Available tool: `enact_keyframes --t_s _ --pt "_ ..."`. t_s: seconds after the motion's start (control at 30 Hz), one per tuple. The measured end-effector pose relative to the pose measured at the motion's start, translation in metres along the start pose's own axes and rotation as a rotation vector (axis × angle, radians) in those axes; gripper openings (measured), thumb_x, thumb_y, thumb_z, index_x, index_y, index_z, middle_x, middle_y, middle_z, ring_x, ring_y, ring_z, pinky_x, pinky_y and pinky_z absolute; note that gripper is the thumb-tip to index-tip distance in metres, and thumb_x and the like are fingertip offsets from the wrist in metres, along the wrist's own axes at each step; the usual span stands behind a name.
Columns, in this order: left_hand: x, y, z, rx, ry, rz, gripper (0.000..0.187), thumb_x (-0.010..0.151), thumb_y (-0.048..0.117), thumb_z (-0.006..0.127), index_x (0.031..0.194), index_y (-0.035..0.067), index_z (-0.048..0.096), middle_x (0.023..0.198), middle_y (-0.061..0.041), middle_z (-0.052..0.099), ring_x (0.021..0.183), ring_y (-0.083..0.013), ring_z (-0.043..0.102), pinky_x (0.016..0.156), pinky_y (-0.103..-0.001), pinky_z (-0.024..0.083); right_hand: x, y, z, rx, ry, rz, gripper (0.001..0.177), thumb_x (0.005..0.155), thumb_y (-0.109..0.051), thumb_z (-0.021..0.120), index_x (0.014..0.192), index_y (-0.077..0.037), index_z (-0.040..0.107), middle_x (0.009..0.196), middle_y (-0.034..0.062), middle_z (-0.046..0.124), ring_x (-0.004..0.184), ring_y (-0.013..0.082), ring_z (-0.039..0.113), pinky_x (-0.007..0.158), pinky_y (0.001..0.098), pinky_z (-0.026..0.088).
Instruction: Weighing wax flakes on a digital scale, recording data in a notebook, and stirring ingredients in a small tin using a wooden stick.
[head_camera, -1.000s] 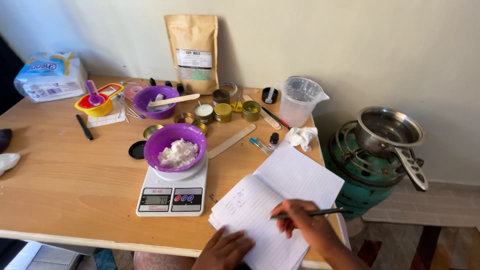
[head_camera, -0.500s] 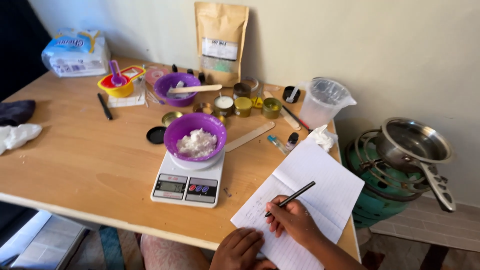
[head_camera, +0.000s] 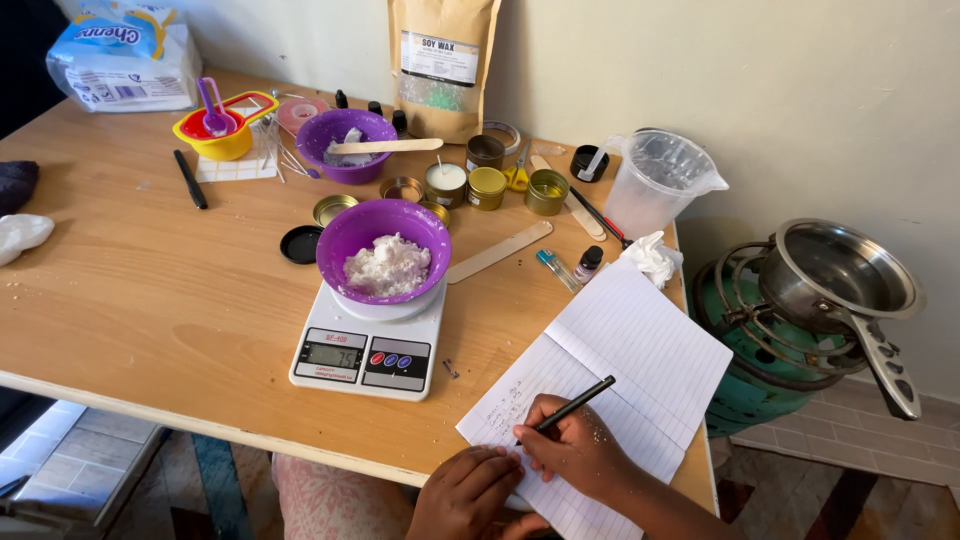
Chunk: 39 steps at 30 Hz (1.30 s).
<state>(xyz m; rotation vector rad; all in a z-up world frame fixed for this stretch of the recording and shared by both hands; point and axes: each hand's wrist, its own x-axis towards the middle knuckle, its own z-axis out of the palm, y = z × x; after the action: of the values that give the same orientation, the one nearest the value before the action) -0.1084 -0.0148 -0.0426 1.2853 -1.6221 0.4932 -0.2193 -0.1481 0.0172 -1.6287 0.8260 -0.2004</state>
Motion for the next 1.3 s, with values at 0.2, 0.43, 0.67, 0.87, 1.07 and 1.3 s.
enact_keyframes --t_s 0.2,0.43,0.67,0.87,1.07,1.3 --pt "-0.008 -0.003 -0.006 -0.066 -0.126 -0.023 0.041 0.095 0.040 0.057 0.103 0.001 0.067 0.105 -0.010 0.066 0.098 -0.0260 0.063 0.083 -0.038 0.054 -0.002 0.002 0.005 -0.007 0.046 -0.042 0.026 0.085 -0.015 0.066 0.065 -0.006 0.051 0.049 0.0073 0.054 0.044 0.0143 0.054 0.039 0.0255 0.046" --pt "0.007 0.011 -0.001 0.028 0.052 -0.115 0.026 0.080 0.036 0.068 0.085 0.010 0.071 0.088 -0.001 0.070 0.082 -0.0184 0.069 0.074 -0.030 0.056 0.001 0.004 0.001 -0.063 -0.035 -0.060 0.026 0.085 -0.015 0.064 0.065 -0.007 0.051 0.051 0.0085 0.059 0.043 0.0155 0.055 0.042 0.0256 0.048" --pt "0.008 0.010 0.001 0.059 0.069 -0.113 0.019 0.079 0.031 0.067 0.082 0.012 0.070 0.087 0.000 0.071 0.079 -0.0165 0.069 0.072 -0.028 0.056 -0.002 0.000 0.002 -0.007 0.028 -0.014 0.026 0.087 -0.014 0.064 0.066 -0.006 0.051 0.054 0.0071 0.059 0.047 0.0145 0.057 0.039 0.0255 0.047" --pt "0.009 0.011 0.004 0.067 0.079 -0.130 0.017 0.078 0.029 0.066 0.081 0.013 0.070 0.085 0.000 0.071 0.078 -0.0166 0.069 0.071 -0.027 0.055 -0.001 0.002 0.000 -0.036 0.004 -0.045 0.026 0.086 -0.016 0.064 0.066 -0.007 0.051 0.053 0.0061 0.057 0.047 0.0128 0.054 0.041 0.0248 0.048" --pt "0.010 0.012 0.003 0.073 0.080 -0.140 0.015 0.078 0.028 0.065 0.081 0.014 0.070 0.085 0.002 0.071 0.078 -0.0154 0.069 0.072 -0.027 0.055 -0.001 0.001 0.000 -0.010 0.013 -0.045 0.025 0.087 -0.014 0.063 0.066 -0.007 0.050 0.052 0.0068 0.057 0.046 0.0136 0.053 0.040 0.0253 0.047" --pt "0.011 0.013 0.004 0.083 0.093 -0.141 0.015 0.077 0.027 0.065 0.079 0.013 0.070 0.084 0.003 0.070 0.079 -0.0152 0.069 0.072 -0.027 0.055 -0.002 0.001 0.002 0.000 0.025 -0.040 0.026 0.088 -0.014 0.063 0.066 -0.007 0.050 0.051 0.0065 0.055 0.046 0.0135 0.052 0.040 0.0252 0.046"
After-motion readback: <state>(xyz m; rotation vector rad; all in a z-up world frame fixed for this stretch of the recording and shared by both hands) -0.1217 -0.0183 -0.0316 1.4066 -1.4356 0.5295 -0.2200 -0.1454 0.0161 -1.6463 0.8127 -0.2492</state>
